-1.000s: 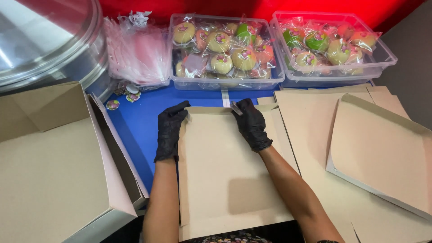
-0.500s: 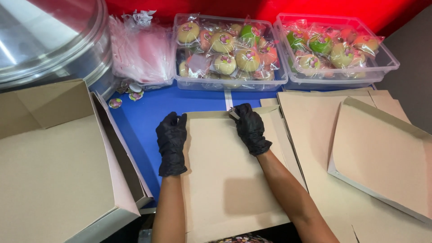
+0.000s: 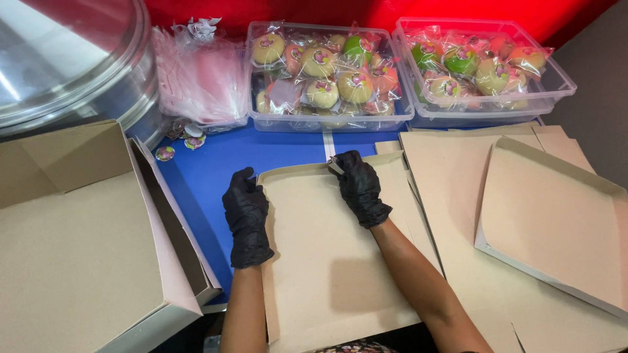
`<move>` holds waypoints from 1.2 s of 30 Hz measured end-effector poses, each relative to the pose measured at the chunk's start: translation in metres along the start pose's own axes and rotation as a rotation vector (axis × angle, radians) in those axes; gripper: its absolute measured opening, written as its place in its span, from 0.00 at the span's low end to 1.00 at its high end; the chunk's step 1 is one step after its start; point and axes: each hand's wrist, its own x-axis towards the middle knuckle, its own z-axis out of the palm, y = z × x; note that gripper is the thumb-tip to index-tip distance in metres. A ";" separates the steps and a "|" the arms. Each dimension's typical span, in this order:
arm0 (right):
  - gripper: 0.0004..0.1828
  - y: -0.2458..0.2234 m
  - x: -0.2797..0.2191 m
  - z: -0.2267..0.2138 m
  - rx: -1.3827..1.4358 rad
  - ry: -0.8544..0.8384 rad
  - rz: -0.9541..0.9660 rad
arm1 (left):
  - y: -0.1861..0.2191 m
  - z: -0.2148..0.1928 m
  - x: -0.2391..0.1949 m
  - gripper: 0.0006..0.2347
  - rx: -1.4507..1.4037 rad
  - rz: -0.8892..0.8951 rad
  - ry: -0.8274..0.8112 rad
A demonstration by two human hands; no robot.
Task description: Assembling cardboard pastry boxes by folding and stapling, then packing wrapped pastries into them.
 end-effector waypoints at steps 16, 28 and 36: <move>0.18 0.018 0.049 -0.130 0.103 0.104 -0.007 | 0.092 -0.032 -0.015 0.10 -0.032 0.316 0.196; 0.16 0.027 0.020 -0.162 0.133 -0.401 0.266 | 0.115 0.067 0.025 0.24 0.198 0.459 -0.303; 0.25 0.049 0.034 -0.198 0.108 -0.545 0.327 | 0.197 0.046 0.012 0.20 -0.085 0.184 -0.511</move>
